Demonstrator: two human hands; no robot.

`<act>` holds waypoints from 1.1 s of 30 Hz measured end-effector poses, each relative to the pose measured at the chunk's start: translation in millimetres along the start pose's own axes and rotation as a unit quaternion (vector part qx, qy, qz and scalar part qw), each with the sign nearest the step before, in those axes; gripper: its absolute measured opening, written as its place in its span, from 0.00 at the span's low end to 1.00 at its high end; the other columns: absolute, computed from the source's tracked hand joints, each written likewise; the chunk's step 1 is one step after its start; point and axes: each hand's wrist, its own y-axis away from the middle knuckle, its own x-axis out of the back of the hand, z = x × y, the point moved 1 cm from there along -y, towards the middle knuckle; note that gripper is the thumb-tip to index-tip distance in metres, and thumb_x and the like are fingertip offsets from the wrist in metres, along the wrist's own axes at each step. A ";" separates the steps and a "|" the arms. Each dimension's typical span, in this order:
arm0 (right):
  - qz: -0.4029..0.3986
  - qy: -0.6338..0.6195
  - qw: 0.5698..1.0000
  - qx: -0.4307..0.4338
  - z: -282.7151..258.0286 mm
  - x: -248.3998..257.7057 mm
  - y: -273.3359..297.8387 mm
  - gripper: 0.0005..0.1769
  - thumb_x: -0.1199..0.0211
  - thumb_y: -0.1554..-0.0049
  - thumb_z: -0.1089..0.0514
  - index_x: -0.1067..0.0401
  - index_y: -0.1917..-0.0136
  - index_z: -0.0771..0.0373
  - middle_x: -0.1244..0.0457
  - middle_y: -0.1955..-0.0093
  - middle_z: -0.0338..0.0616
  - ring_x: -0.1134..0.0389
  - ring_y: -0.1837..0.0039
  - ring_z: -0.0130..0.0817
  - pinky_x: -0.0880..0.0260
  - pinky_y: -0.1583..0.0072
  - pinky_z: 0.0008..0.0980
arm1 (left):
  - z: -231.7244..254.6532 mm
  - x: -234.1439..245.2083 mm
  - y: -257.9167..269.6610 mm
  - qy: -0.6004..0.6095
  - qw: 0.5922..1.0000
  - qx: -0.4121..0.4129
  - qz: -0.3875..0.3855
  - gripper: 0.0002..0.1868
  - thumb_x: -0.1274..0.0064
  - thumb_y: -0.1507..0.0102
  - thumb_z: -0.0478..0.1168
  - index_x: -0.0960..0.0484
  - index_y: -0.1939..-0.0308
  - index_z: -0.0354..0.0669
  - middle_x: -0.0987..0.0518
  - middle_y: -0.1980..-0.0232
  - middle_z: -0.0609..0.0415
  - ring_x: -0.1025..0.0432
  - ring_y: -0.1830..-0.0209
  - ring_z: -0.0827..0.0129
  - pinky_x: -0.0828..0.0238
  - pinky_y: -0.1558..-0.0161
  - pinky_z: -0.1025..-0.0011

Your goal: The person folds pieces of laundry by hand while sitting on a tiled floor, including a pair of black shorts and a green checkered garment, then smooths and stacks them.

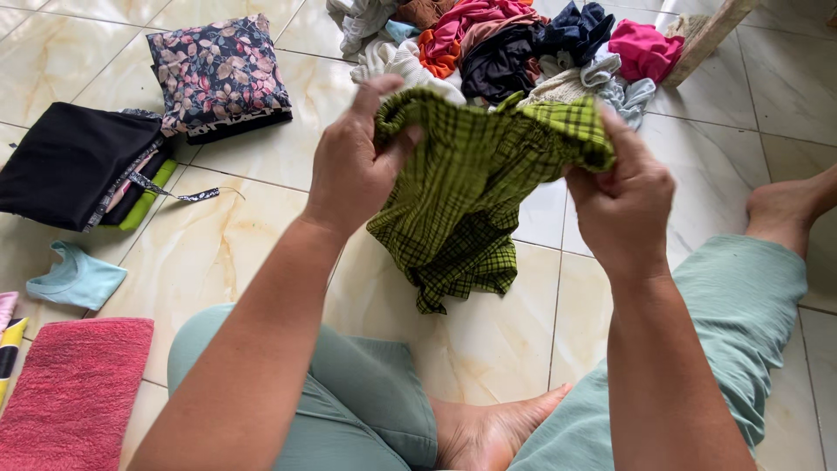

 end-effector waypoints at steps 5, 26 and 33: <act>-0.099 -0.148 0.967 -0.182 27.3 11.8 14.0 0.16 0.38 0.42 0.72 0.23 0.40 0.72 0.30 0.47 0.44 0.31 0.48 0.27 0.30 0.45 0.27 | -2.6 16.7 10.5 0.195 0.947 0.144 -0.209 0.12 0.40 0.33 0.39 0.19 0.46 0.42 0.22 0.65 0.56 0.30 0.72 0.74 0.30 0.69 0.70; -0.112 -0.311 0.920 -0.211 43.3 -7.2 26.2 0.23 0.41 0.46 0.69 0.29 0.37 0.64 0.31 0.45 0.36 0.31 0.44 0.24 0.29 0.42 0.26 | -42.4 -8.2 27.3 0.213 0.926 0.235 -0.207 0.19 0.36 0.42 0.40 0.20 0.47 0.47 0.15 0.55 0.50 0.22 0.55 0.62 0.23 0.52 0.63; -0.172 0.238 0.922 -0.253 57.1 -20.7 7.1 0.17 0.25 0.49 0.56 0.19 0.46 0.59 0.28 0.57 0.45 0.29 0.55 0.30 0.28 0.50 0.33 | -59.9 -17.0 15.9 -0.244 0.946 0.038 -0.210 0.19 0.30 0.53 0.44 0.13 0.58 0.51 0.18 0.58 0.45 0.22 0.56 0.48 0.25 0.54 0.54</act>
